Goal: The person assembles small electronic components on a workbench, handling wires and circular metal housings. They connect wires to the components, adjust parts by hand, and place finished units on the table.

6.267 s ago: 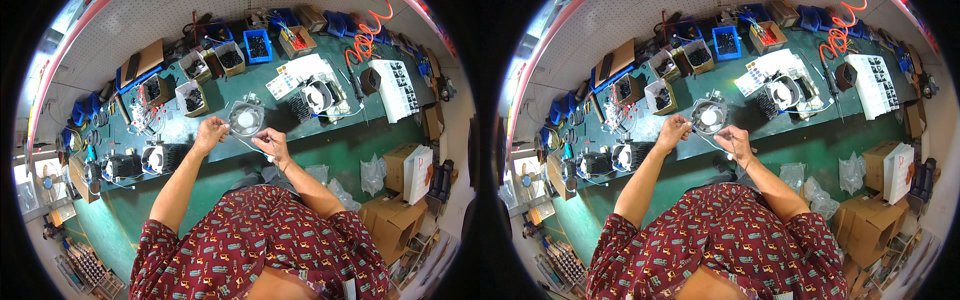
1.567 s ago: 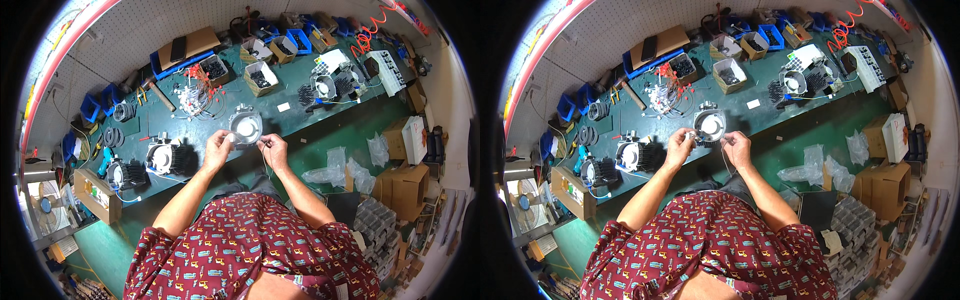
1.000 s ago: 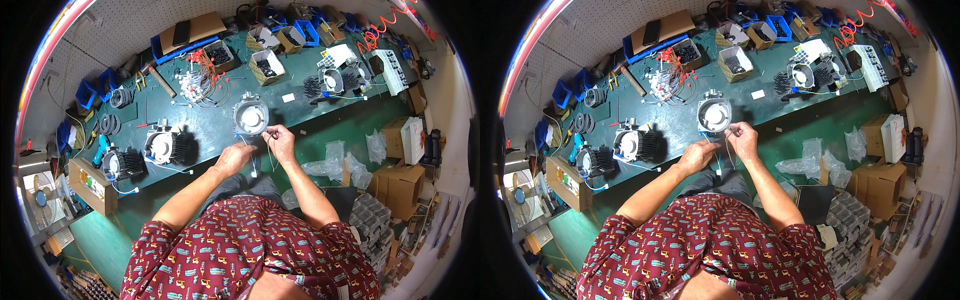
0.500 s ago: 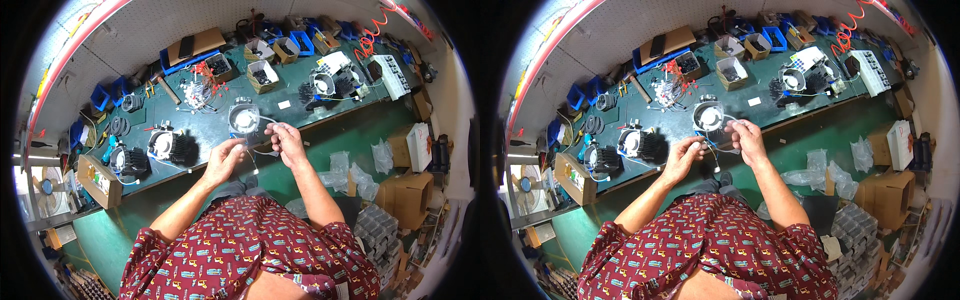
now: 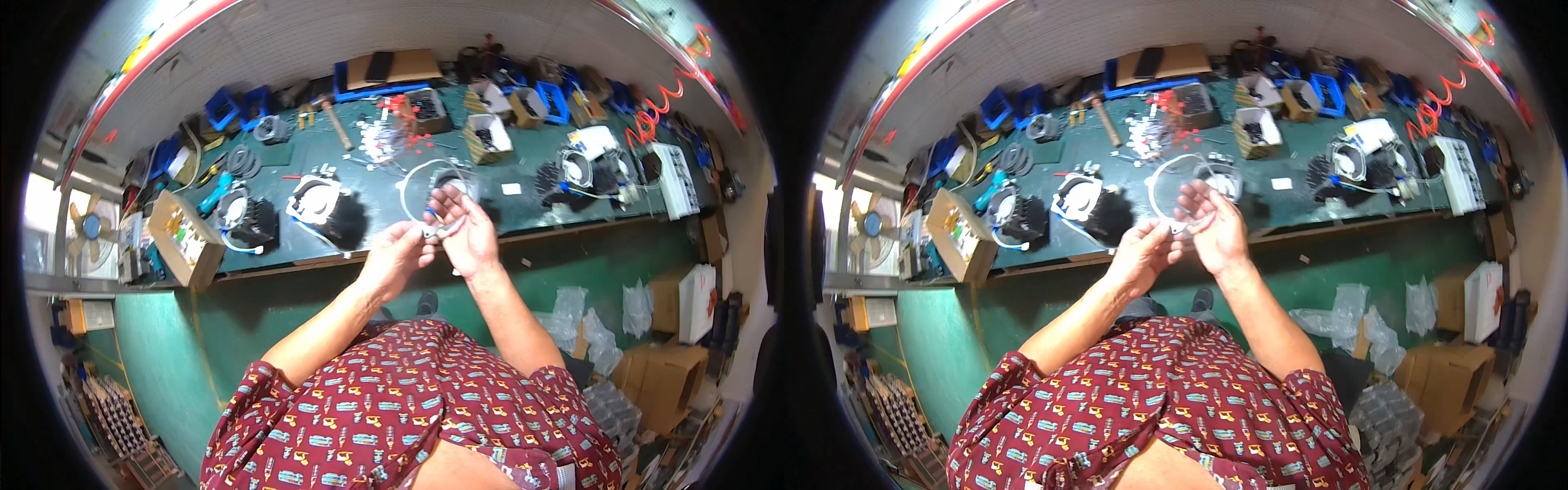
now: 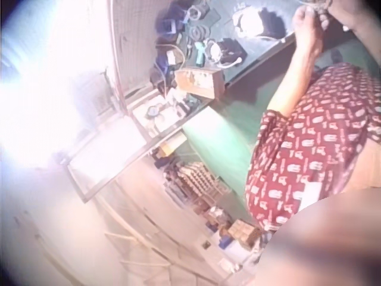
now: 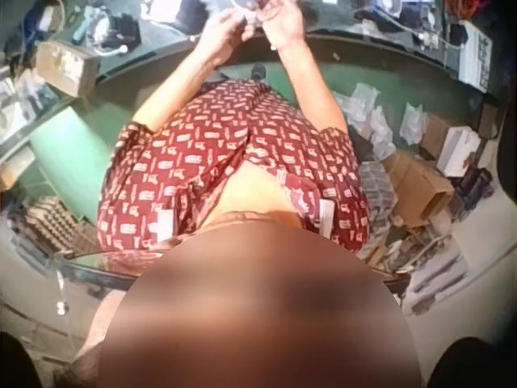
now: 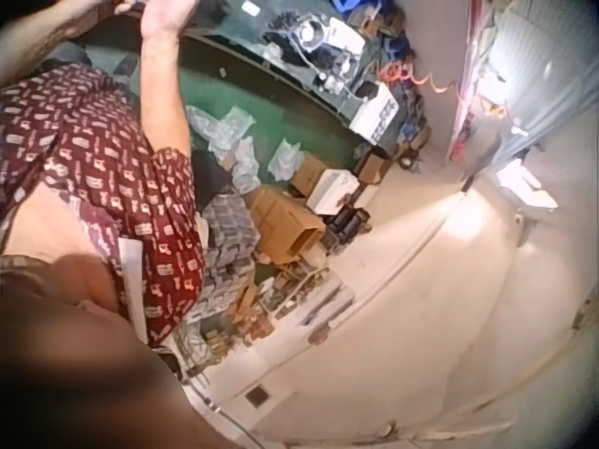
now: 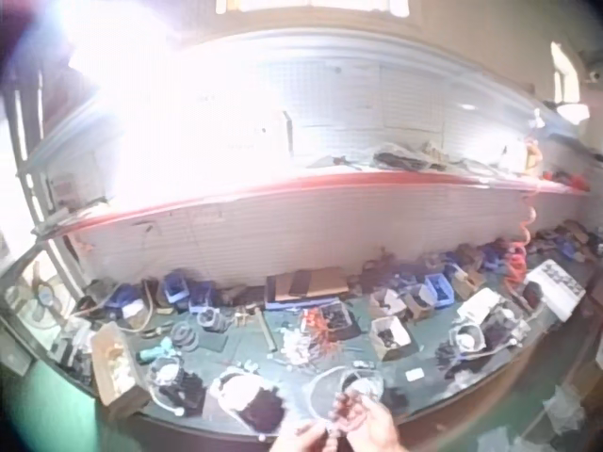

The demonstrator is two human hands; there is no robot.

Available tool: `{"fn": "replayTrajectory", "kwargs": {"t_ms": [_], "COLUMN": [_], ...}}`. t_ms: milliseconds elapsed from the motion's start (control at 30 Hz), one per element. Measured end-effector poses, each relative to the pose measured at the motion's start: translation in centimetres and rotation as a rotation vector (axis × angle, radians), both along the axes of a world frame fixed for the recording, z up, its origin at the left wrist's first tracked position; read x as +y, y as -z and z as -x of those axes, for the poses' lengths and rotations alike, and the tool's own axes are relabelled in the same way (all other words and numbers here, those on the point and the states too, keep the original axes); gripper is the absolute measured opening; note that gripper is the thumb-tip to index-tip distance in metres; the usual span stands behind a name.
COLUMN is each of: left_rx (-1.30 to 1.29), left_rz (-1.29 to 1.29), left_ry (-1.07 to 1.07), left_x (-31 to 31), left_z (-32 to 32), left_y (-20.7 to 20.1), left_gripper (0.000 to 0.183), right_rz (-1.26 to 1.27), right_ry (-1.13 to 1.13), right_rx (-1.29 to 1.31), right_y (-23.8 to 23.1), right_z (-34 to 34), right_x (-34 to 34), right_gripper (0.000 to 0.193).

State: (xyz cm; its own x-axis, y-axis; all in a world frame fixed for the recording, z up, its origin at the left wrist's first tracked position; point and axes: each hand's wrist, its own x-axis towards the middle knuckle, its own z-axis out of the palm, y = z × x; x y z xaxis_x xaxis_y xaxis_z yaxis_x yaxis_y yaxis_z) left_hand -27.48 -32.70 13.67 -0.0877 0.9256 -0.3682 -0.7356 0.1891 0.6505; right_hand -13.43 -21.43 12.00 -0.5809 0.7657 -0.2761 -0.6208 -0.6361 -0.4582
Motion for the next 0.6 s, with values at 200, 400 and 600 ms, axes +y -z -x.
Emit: {"fn": "replayTrajectory", "kwargs": {"t_ms": [200,400,600], "left_rx": [-0.654,-0.582,0.367], "left_rz": [0.005,-0.005,0.131], "left_ry": [0.129,0.235,-0.165], "left_x": [-3.3,-7.7,-7.1], "left_z": [6.9,15.6,25.5], "left_y": [-0.3,0.8,3.1], "left_gripper": [0.03,0.032,0.02], "right_rz": [-0.311,-0.505,-0.363], "right_ry": [-0.322,-0.565,-0.213], "right_rx": [0.066,-0.039,-0.577], "right_y": [0.3,-0.4,6.3], "right_z": [4.7,12.4,17.2], "right_x": [-1.8,-4.1,-6.7], "right_gripper": [0.038,0.043,0.036]}}
